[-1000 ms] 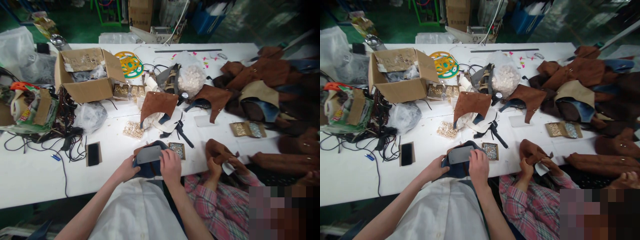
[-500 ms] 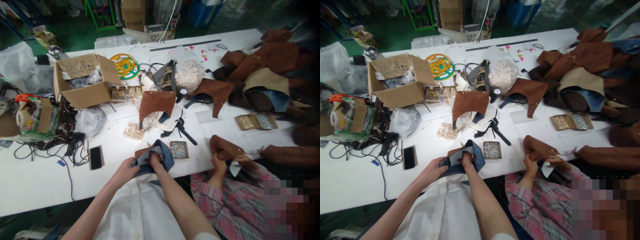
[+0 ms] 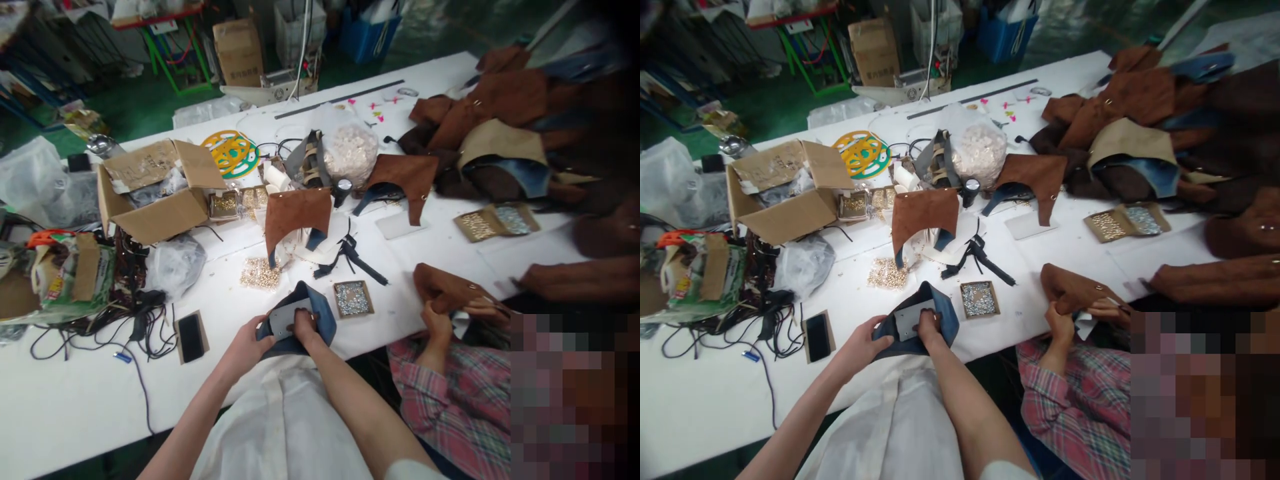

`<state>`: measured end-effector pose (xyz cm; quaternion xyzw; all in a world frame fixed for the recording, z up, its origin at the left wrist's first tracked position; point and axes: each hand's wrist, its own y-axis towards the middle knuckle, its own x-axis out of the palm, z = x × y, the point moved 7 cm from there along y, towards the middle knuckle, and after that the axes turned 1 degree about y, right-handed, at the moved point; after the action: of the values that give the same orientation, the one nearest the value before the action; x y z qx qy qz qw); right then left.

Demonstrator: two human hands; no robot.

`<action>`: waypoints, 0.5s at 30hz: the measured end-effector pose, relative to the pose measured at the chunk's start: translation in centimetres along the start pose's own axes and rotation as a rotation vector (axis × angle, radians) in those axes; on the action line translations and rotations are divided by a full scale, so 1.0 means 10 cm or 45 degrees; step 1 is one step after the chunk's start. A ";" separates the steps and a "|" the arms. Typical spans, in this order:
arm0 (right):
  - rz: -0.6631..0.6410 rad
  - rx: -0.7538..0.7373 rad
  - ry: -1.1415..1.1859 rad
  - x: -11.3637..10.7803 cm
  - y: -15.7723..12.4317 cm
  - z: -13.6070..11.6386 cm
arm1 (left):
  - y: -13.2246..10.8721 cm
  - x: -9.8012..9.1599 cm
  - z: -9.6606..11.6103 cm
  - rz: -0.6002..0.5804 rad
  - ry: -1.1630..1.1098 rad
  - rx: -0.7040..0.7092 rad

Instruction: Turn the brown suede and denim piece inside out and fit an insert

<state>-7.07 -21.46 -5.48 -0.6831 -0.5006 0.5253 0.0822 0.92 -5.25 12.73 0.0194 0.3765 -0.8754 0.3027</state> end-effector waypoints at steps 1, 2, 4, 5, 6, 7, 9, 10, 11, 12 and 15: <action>-0.025 -0.038 -0.026 -0.03 -0.07 -0.07 | -0.02 -0.01 0.00 -0.002 0.041 0.005; -0.036 -0.086 -0.041 -0.07 -0.17 -0.14 | -0.04 -0.02 0.00 0.005 0.094 0.012; 0.001 -0.205 -0.029 -0.22 -0.45 -0.27 | -0.10 -0.06 -0.02 0.035 0.213 0.016; 0.060 -0.292 -0.009 -0.33 -0.61 -0.33 | -0.14 -0.09 -0.04 0.042 0.258 0.008; 0.151 -0.384 0.020 -0.47 -0.78 -0.37 | -0.18 -0.10 -0.08 0.032 0.275 -0.005; 0.267 -0.463 0.053 -0.63 -0.93 -0.37 | -0.22 -0.12 -0.12 0.005 0.263 -0.018; 0.515 -0.532 0.128 -0.98 -1.12 -0.24 | -0.30 -0.12 -0.20 -0.066 0.168 -0.028; 0.595 -0.503 0.172 -1.12 -1.13 -0.12 | -0.35 -0.13 -0.23 -0.097 0.099 -0.023; 0.606 -0.434 0.223 -1.22 -1.09 0.03 | -0.40 -0.13 -0.24 -0.124 0.034 -0.016; 0.555 -0.359 0.285 -1.28 -1.00 0.19 | -0.45 -0.13 -0.24 -0.143 -0.015 -0.016; 0.260 -0.210 0.493 -1.26 -0.74 0.56 | -0.57 -0.17 -0.20 -0.130 -0.058 -0.017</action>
<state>-15.24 -29.93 4.83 -0.8226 -0.4450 0.3475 0.0669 -1.24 0.03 15.44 -0.0219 0.3756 -0.8874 0.2663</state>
